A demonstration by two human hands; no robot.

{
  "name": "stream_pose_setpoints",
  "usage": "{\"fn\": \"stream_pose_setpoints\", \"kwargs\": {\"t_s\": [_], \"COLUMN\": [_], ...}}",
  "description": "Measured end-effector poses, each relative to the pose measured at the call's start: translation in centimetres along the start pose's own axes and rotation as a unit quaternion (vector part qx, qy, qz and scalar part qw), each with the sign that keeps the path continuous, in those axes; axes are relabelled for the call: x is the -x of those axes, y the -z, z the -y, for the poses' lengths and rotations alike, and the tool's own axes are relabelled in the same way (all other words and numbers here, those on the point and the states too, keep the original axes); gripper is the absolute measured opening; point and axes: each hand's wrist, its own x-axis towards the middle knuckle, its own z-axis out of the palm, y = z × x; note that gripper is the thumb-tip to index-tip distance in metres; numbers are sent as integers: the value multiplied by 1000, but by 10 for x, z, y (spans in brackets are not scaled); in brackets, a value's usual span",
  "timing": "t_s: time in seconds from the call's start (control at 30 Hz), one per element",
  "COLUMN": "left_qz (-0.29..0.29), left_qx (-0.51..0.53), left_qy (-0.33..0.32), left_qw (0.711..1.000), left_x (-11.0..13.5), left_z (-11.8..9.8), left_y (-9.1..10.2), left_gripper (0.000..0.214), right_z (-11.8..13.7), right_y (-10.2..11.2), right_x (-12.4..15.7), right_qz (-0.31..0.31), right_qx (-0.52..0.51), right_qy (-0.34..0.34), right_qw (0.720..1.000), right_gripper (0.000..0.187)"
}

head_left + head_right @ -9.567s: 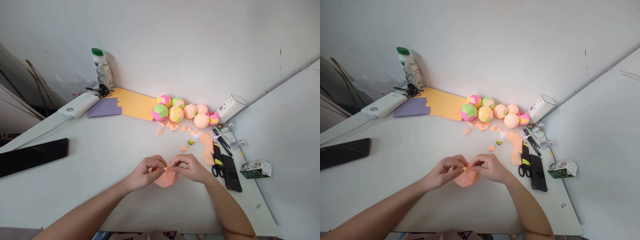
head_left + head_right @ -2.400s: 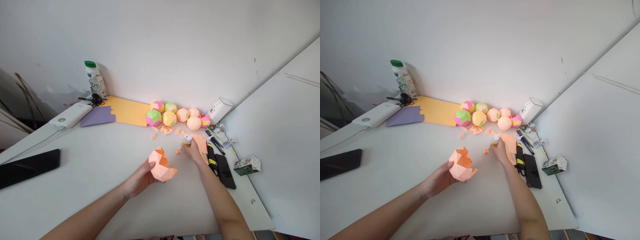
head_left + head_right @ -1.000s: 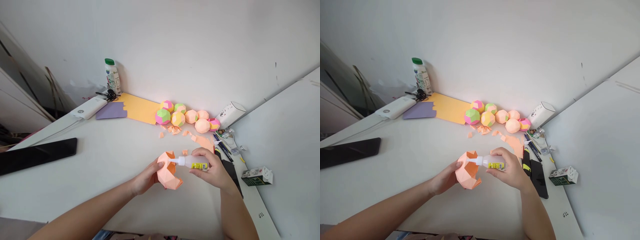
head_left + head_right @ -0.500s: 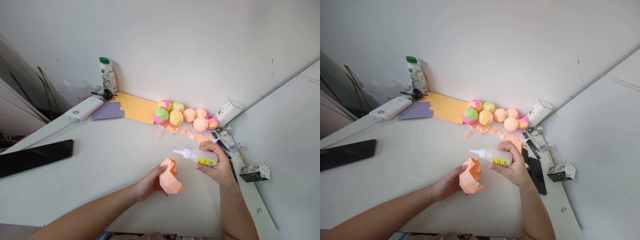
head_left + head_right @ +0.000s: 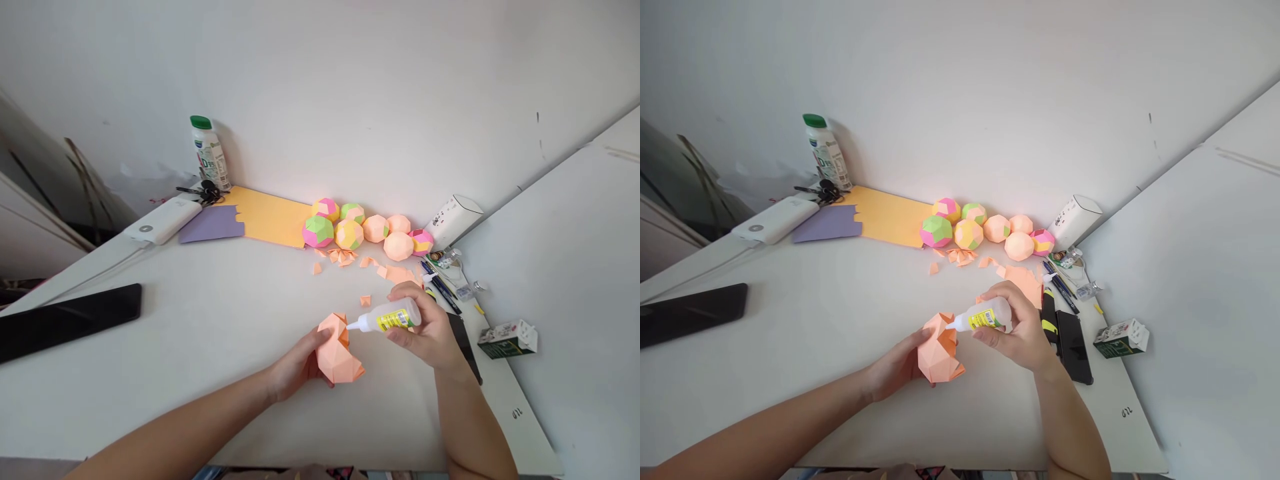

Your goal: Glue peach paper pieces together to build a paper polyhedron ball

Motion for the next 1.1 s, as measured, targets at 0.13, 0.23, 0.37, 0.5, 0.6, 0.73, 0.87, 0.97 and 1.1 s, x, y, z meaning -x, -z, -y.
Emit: {"fn": "stream_pose_setpoints", "kwargs": {"t_s": [0.13, 0.23, 0.37, 0.5, 0.6, 0.73, 0.87, 0.97, 1.1], "left_qz": [8, 14, 11, 5, 6, 5, 10, 13, 15], "left_qx": [-8, -16, -19, -18, -19, -19, -24, -25, -26], "left_qy": [-3, 0, 3, 6, 10, 11, 12, 15, 21], "left_qw": [1000, 1000, 1000, 1000, 1000, 1000, 1000, 999, 999], "left_x": [0, 1, 1, 1, 1, 1, 1, 2, 4], "left_z": [-1, -3, -3, -2, -4, -3, -3, -5, -10], "left_y": [-2, -4, -4, -3, -4, -4, -4, -5, -9], "left_gripper": [40, 40, 44, 45, 46, 47, 46, 46, 45], "right_z": [-3, -4, -2, -2, -3, -1, 1, 2, 0], "right_y": [-3, -5, -6, -6, -6, -7, -9, -10, -11], "right_x": [1, 1, 1, 2, 3, 3, 3, 3, 3], "right_qz": [3, 21, 37, 27, 17, 21, 37, 37, 31], "right_qx": [17, 17, 14, 0, -18, -23, -2, 4, -4], "right_qy": [3, 0, -19, -15, -6, -11, -43, -50, -40], "right_qw": [1000, 1000, 999, 1000, 1000, 999, 998, 998, 999], "right_gripper": [32, 31, 29, 29, 29, 28, 28, 28, 28]}}
